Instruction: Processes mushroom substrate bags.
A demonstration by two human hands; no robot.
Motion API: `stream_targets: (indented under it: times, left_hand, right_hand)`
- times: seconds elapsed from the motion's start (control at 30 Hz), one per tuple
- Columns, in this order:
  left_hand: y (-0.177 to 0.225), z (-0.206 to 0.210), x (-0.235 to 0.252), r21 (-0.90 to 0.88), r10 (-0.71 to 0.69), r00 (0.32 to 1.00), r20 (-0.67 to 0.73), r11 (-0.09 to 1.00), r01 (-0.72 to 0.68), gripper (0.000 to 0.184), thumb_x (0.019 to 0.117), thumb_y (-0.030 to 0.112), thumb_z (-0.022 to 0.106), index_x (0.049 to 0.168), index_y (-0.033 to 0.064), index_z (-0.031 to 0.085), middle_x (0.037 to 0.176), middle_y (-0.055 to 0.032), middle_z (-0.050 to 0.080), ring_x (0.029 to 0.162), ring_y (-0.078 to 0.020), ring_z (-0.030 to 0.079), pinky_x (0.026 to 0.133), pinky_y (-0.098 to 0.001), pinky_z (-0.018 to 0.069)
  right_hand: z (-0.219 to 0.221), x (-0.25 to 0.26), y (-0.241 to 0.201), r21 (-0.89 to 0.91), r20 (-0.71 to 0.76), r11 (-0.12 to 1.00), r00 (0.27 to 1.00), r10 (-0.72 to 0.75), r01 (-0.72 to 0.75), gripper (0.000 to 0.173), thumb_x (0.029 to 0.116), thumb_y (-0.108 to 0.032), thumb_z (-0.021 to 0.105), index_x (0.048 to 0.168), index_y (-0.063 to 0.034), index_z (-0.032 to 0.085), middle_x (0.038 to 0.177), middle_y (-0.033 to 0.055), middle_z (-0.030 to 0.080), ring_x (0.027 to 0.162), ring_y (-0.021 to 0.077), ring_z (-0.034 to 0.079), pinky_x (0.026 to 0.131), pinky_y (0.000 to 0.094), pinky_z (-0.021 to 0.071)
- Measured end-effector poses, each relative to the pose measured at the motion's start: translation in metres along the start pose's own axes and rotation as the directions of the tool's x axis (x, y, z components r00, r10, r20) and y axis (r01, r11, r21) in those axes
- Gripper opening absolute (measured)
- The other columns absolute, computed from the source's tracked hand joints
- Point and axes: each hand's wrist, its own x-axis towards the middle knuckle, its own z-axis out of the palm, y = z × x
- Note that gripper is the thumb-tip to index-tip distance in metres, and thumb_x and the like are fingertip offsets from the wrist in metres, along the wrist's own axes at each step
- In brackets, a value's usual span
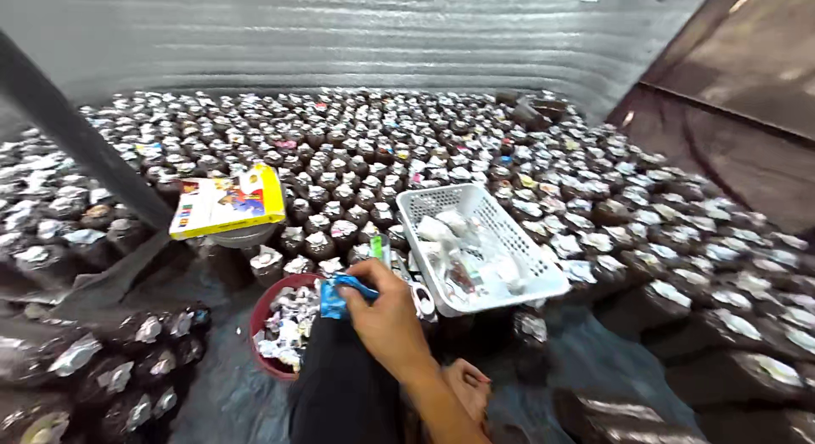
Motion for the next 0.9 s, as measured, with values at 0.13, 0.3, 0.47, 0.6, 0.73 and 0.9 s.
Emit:
stream_targets:
  times: [0.13, 0.3, 0.47, 0.6, 0.73, 0.9]
  left_hand:
    - [0.012, 0.000, -0.004, -0.054, -0.035, 0.996, 0.085, 0.998, 0.040, 0.018, 0.0943, 0.011, 0.068, 0.107, -0.0022, 0.071, 0.091, -0.0109, 0.070, 0.077, -0.0125, 0.065, 0.074, -0.0297, 0.0547]
    - [0.026, -0.005, 0.000, -0.128, -0.033, 0.998, 0.060, 0.991, 0.040, 0.018, 0.0960, 0.010, 0.065, 0.109, -0.0007, 0.072, 0.096, -0.0099, 0.070, 0.082, -0.0112, 0.064, 0.076, -0.0279, 0.0532]
    - [0.011, -0.010, 0.013, -0.300, 0.083, 0.995, -0.060, 0.949, -0.097, 0.018, 0.0947, 0.010, 0.062, 0.105, 0.0011, 0.074, 0.092, -0.0055, 0.073, 0.083, -0.0096, 0.068, 0.080, -0.0312, 0.0578]
    - [0.015, -0.012, 0.022, -0.459, -0.018, 0.999, 0.048, 0.888, 0.038, 0.015, 0.0964, 0.005, 0.067, 0.108, 0.0000, 0.075, 0.095, -0.0099, 0.075, 0.078, -0.0165, 0.072, 0.073, -0.0328, 0.0621]
    - [0.017, -0.006, 0.017, -0.432, -0.005, 0.997, 0.077, 0.901, 0.038, 0.014, 0.0943, 0.005, 0.071, 0.106, 0.0001, 0.076, 0.096, -0.0107, 0.076, 0.078, -0.0177, 0.073, 0.073, -0.0326, 0.0631]
    - [0.012, -0.003, 0.008, -0.379, -0.012, 0.995, 0.101, 0.924, 0.049, 0.013, 0.0936, 0.005, 0.073, 0.105, 0.0000, 0.077, 0.091, -0.0109, 0.076, 0.074, -0.0171, 0.072, 0.072, -0.0316, 0.0630]
  right_hand:
    - [0.061, 0.043, -0.017, -0.479, 0.380, 0.874, 0.877, 0.295, -0.087, 0.033, 0.0926, -0.016, 0.070, 0.125, -0.0133, 0.068, 0.109, 0.0134, 0.073, 0.102, 0.0330, 0.070, 0.087, 0.0575, 0.0553]
    - [0.040, 0.047, -0.018, -0.445, 0.318, 0.895, 0.938, 0.139, 0.018, 0.043, 0.0939, -0.021, 0.073, 0.135, -0.0137, 0.065, 0.125, 0.0113, 0.068, 0.110, 0.0294, 0.068, 0.092, 0.0530, 0.0562]
    - [-0.082, 0.007, 0.045, -0.331, -0.078, 0.943, 0.995, -0.060, 0.031, 0.021, 0.0954, -0.012, 0.068, 0.116, -0.0152, 0.074, 0.109, -0.0009, 0.072, 0.093, 0.0109, 0.070, 0.079, 0.0337, 0.0624]
    - [-0.173, -0.057, 0.113, -0.402, -0.234, 0.851, 0.936, 0.261, -0.338, 0.019, 0.0982, -0.012, 0.064, 0.113, -0.0083, 0.075, 0.110, 0.0050, 0.075, 0.098, 0.0153, 0.072, 0.089, 0.0372, 0.0604]
    - [-0.196, -0.110, 0.148, -0.386, -0.179, 0.781, 0.870, 0.459, -0.491, 0.023, 0.0992, -0.017, 0.065, 0.118, -0.0096, 0.075, 0.113, 0.0049, 0.075, 0.102, 0.0153, 0.072, 0.095, 0.0378, 0.0579]
    - [-0.190, -0.140, 0.161, -0.194, -0.195, 0.812, 0.832, 0.519, -0.551, 0.017, 0.0929, -0.023, 0.076, 0.106, -0.0123, 0.079, 0.100, -0.0001, 0.077, 0.091, 0.0088, 0.073, 0.086, 0.0309, 0.0607]
